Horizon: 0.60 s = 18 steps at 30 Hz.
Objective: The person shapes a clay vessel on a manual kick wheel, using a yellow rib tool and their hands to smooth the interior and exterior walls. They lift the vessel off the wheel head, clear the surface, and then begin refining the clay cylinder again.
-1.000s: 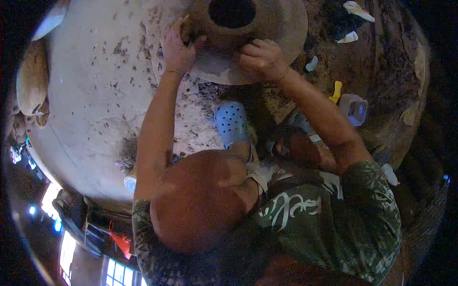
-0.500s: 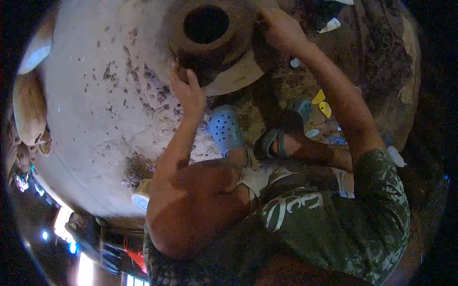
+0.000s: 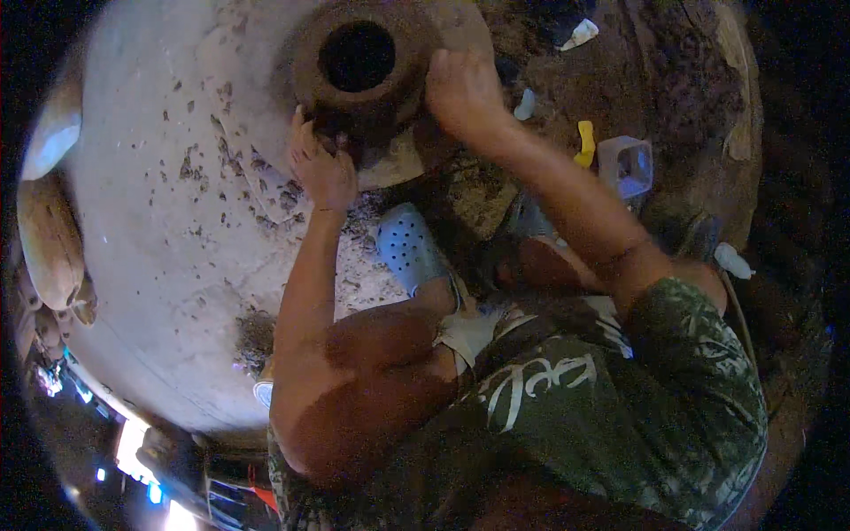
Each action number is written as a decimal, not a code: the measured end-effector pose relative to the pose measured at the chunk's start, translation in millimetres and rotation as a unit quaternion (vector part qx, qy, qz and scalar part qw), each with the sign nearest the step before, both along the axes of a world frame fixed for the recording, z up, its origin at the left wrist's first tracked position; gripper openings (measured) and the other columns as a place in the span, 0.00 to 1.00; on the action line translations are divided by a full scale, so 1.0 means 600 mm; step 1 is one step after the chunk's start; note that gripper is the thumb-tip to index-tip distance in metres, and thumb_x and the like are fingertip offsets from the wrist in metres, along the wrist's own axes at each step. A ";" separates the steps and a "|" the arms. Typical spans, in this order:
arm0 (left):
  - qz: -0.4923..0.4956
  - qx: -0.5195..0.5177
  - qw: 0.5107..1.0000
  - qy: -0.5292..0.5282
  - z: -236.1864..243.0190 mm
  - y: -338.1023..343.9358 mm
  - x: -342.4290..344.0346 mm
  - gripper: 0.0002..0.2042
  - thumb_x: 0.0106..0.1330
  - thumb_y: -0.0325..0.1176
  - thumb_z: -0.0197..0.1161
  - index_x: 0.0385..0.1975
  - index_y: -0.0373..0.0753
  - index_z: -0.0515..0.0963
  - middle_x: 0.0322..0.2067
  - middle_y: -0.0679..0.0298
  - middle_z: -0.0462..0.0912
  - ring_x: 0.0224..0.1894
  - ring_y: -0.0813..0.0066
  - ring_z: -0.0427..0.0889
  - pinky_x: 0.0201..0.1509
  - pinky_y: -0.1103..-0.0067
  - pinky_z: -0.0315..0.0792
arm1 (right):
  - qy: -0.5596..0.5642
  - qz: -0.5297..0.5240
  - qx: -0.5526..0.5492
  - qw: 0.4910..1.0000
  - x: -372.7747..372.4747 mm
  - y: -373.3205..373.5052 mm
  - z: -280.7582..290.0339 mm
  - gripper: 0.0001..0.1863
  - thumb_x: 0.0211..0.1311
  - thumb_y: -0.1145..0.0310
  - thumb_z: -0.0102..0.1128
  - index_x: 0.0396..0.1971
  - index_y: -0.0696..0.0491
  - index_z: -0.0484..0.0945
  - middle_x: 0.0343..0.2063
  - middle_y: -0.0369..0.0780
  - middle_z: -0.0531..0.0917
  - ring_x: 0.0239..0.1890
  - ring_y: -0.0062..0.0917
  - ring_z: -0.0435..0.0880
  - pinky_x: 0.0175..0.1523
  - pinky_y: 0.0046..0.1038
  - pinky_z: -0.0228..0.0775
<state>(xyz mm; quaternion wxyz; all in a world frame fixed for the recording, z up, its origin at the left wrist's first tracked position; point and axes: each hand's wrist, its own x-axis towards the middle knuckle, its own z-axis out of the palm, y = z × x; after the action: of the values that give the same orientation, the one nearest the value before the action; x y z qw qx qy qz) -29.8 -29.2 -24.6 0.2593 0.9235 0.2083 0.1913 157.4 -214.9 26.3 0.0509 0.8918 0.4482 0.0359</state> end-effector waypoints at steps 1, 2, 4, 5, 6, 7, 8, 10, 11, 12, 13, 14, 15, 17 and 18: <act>0.004 -0.017 1.000 0.001 -0.005 -0.001 -0.002 0.29 0.61 0.32 0.66 0.60 0.32 0.62 0.70 0.50 0.64 0.67 0.46 0.65 0.69 0.58 0.60 | 0.007 -0.013 -0.020 1.000 -0.018 0.006 0.011 0.13 0.57 0.70 0.56 0.39 0.61 0.80 0.37 0.48 0.83 0.43 0.42 0.82 0.47 0.43 0.76; 0.008 -0.015 1.000 -0.002 -0.012 0.003 -0.009 0.29 0.61 0.32 0.66 0.61 0.32 0.62 0.70 0.50 0.64 0.67 0.46 0.66 0.69 0.58 0.60 | 0.040 -0.031 -0.027 0.998 -0.044 0.018 0.041 0.13 0.55 0.69 0.57 0.38 0.61 0.81 0.36 0.47 0.83 0.41 0.41 0.82 0.45 0.42 0.76; 0.010 -0.015 1.000 -0.013 -0.022 0.006 -0.014 0.30 0.61 0.33 0.66 0.61 0.32 0.62 0.70 0.49 0.64 0.67 0.45 0.66 0.68 0.57 0.60 | 0.090 -0.032 -0.052 0.994 -0.081 0.026 0.067 0.13 0.54 0.68 0.58 0.36 0.61 0.82 0.34 0.47 0.83 0.38 0.40 0.84 0.43 0.42 0.77; 0.012 -0.015 1.000 -0.010 -0.015 0.000 -0.003 0.29 0.62 0.34 0.66 0.61 0.32 0.62 0.71 0.49 0.63 0.67 0.45 0.66 0.68 0.57 0.61 | 0.106 -0.016 -0.070 0.992 -0.094 0.020 0.063 0.13 0.55 0.68 0.59 0.35 0.62 0.83 0.34 0.47 0.84 0.37 0.40 0.84 0.42 0.43 0.78; 0.014 -0.014 1.000 -0.005 0.000 -0.006 0.003 0.29 0.63 0.34 0.66 0.61 0.32 0.62 0.71 0.49 0.63 0.66 0.44 0.67 0.68 0.57 0.61 | 0.124 -0.001 -0.087 0.988 -0.109 0.015 0.057 0.13 0.55 0.67 0.59 0.33 0.62 0.83 0.33 0.47 0.84 0.36 0.40 0.85 0.41 0.43 0.79; 0.017 -0.013 1.000 -0.001 0.010 -0.013 0.009 0.29 0.64 0.35 0.65 0.61 0.32 0.62 0.71 0.49 0.63 0.66 0.44 0.67 0.68 0.57 0.61 | 0.210 0.007 -0.069 0.975 -0.128 0.015 0.049 0.12 0.55 0.67 0.59 0.33 0.61 0.83 0.33 0.48 0.84 0.35 0.42 0.86 0.42 0.44 0.79; 0.016 -0.024 1.000 -0.006 0.014 -0.011 0.009 0.30 0.64 0.37 0.66 0.61 0.32 0.62 0.71 0.49 0.63 0.65 0.43 0.68 0.67 0.57 0.61 | 0.296 0.022 -0.044 0.954 -0.144 0.022 0.047 0.12 0.56 0.67 0.59 0.32 0.61 0.83 0.32 0.49 0.84 0.35 0.44 0.87 0.42 0.45 0.80; 0.008 -0.051 0.999 -0.015 0.006 -0.006 0.008 0.31 0.64 0.40 0.67 0.62 0.31 0.63 0.70 0.49 0.64 0.65 0.42 0.69 0.67 0.57 0.62 | 0.391 0.020 -0.038 0.919 -0.164 0.027 0.065 0.12 0.60 0.66 0.58 0.33 0.60 0.83 0.33 0.49 0.85 0.36 0.45 0.87 0.43 0.46 0.79; 0.009 -0.061 0.998 -0.018 -0.001 -0.006 0.007 0.33 0.63 0.41 0.69 0.62 0.31 0.62 0.70 0.49 0.64 0.65 0.43 0.69 0.67 0.57 0.62 | 0.435 0.019 -0.036 0.899 -0.166 0.027 0.071 0.13 0.61 0.65 0.57 0.33 0.60 0.83 0.34 0.50 0.85 0.36 0.46 0.87 0.44 0.46 0.79; 0.016 -0.069 0.997 -0.018 -0.005 -0.004 0.000 0.35 0.62 0.43 0.70 0.63 0.31 0.62 0.70 0.48 0.64 0.64 0.43 0.69 0.67 0.57 0.63 | 0.426 -0.015 0.001 0.905 -0.150 0.025 0.087 0.14 0.63 0.64 0.57 0.34 0.59 0.83 0.35 0.50 0.85 0.37 0.47 0.87 0.44 0.46 0.79; 0.025 -0.077 0.997 -0.018 -0.010 -0.001 -0.006 0.37 0.61 0.44 0.72 0.64 0.30 0.62 0.69 0.48 0.64 0.64 0.43 0.69 0.67 0.58 0.63 | 0.415 -0.049 0.038 0.908 -0.119 0.014 0.103 0.14 0.64 0.62 0.57 0.35 0.59 0.83 0.36 0.50 0.86 0.38 0.47 0.87 0.45 0.46 0.78; 0.019 -0.085 0.996 -0.025 -0.011 0.002 -0.007 0.40 0.59 0.45 0.74 0.65 0.30 0.61 0.69 0.48 0.65 0.65 0.44 0.69 0.68 0.58 0.63 | 0.404 -0.084 0.075 0.908 -0.090 0.000 0.108 0.15 0.66 0.60 0.58 0.36 0.58 0.83 0.37 0.50 0.86 0.39 0.48 0.87 0.46 0.47 0.78; 0.012 -0.094 0.995 -0.030 -0.009 0.003 -0.008 0.42 0.56 0.45 0.75 0.65 0.30 0.61 0.69 0.47 0.65 0.65 0.44 0.69 0.68 0.58 0.63 | 0.413 -0.122 0.128 0.894 -0.060 -0.016 0.074 0.18 0.67 0.56 0.57 0.36 0.58 0.83 0.37 0.51 0.86 0.39 0.49 0.86 0.46 0.46 0.77; -0.006 -0.097 0.995 -0.025 -0.013 -0.005 0.002 0.45 0.54 0.46 0.77 0.66 0.30 0.60 0.68 0.47 0.65 0.65 0.44 0.69 0.69 0.59 0.63 | 0.382 -0.149 0.216 0.886 -0.004 -0.051 0.039 0.21 0.70 0.52 0.56 0.37 0.58 0.83 0.37 0.53 0.85 0.40 0.51 0.85 0.46 0.46 0.76; -0.004 -0.078 0.997 -0.013 -0.010 -0.001 0.000 0.45 0.53 0.46 0.77 0.66 0.30 0.60 0.68 0.47 0.65 0.65 0.44 0.68 0.69 0.58 0.63 | 0.351 -0.123 0.257 0.892 0.018 -0.054 0.046 0.22 0.70 0.51 0.56 0.38 0.58 0.83 0.36 0.54 0.85 0.40 0.51 0.85 0.45 0.47 0.76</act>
<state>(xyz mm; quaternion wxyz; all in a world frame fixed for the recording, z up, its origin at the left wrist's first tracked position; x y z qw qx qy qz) -30.1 -29.9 -30.4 0.3335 0.8988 0.2159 0.1851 168.0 -247.6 53.9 -0.3366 0.8761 0.2989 -0.1723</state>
